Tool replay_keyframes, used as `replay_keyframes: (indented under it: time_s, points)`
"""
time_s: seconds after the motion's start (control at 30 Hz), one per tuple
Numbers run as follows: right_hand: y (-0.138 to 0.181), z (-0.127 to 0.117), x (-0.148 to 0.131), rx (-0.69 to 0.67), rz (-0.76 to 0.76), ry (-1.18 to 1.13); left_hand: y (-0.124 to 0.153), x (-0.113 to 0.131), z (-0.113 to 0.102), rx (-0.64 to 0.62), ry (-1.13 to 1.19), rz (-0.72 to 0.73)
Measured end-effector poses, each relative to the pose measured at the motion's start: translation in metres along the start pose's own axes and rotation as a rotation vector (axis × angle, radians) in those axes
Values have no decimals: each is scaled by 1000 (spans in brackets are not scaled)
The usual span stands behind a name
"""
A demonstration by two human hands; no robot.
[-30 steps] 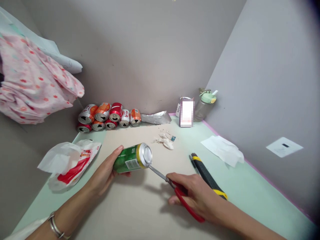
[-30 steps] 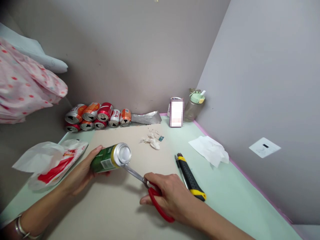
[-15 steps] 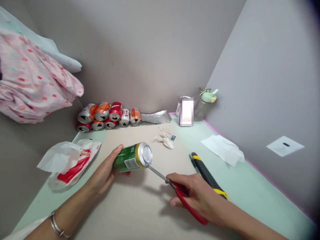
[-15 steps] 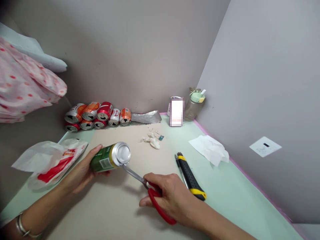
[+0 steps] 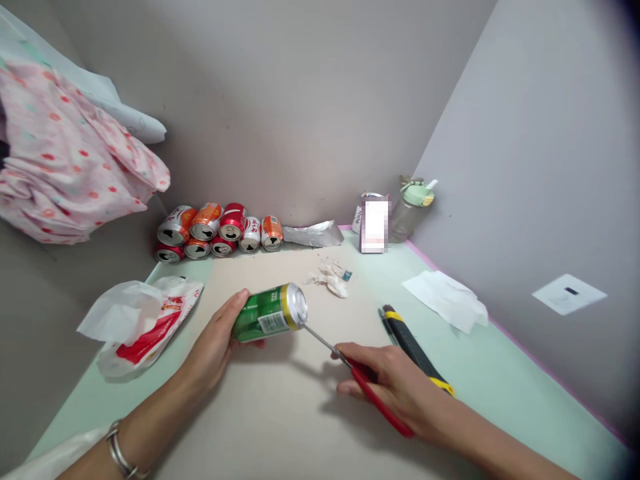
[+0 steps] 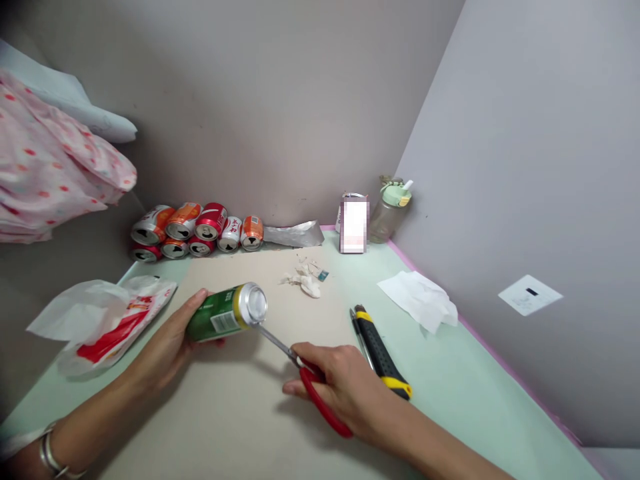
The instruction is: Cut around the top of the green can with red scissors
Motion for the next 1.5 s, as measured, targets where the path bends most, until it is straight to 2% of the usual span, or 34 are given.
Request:
replay_keyframes:
  time_s: [0.07, 0.17, 0.23, 0.27, 0.33, 0.47, 0.7, 1.23, 1.37, 1.5]
  points:
    - [-1, -1, 4, 21, 28, 9, 3, 4, -5, 89, -120, 123]
    - [-3, -2, 6, 47, 45, 23, 12, 17, -11, 269, -423, 393]
    - [-4, -3, 8, 75, 47, 27, 19, 24, -11, 340, -547, 566]
    - [-4, -4, 9, 86, 48, 22, 21, 26, -11, 354, -554, 607]
    - [-5, -5, 10, 95, 39, 9, 19, 25, -13, 343, -437, 530]
    - [-4, -9, 8, 126, 5, -14, 6, 15, -12, 194, -85, 185]
    - [1, -9, -5, 69, -11, -7, -1, 10, -4, 73, 166, -59]
    - [2, -5, -6, 57, -20, -41, 5, 5, 5, -27, 169, -126]
    - [2, -4, -6, 27, 0, -140, 5, 5, 6, -56, 164, -149]
    - [3, -2, -7, -70, 40, -312, 6, 6, 7, -93, 152, -183]
Point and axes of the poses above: each hand's wrist, its own y-axis away from the middle knuckle, its own z-axis out of the palm, x = y × z, the point moved 4 cm from there along -y, towards the middle knuckle, and after that the axes turned 6 degrees about -y, right-handed, at the moved point
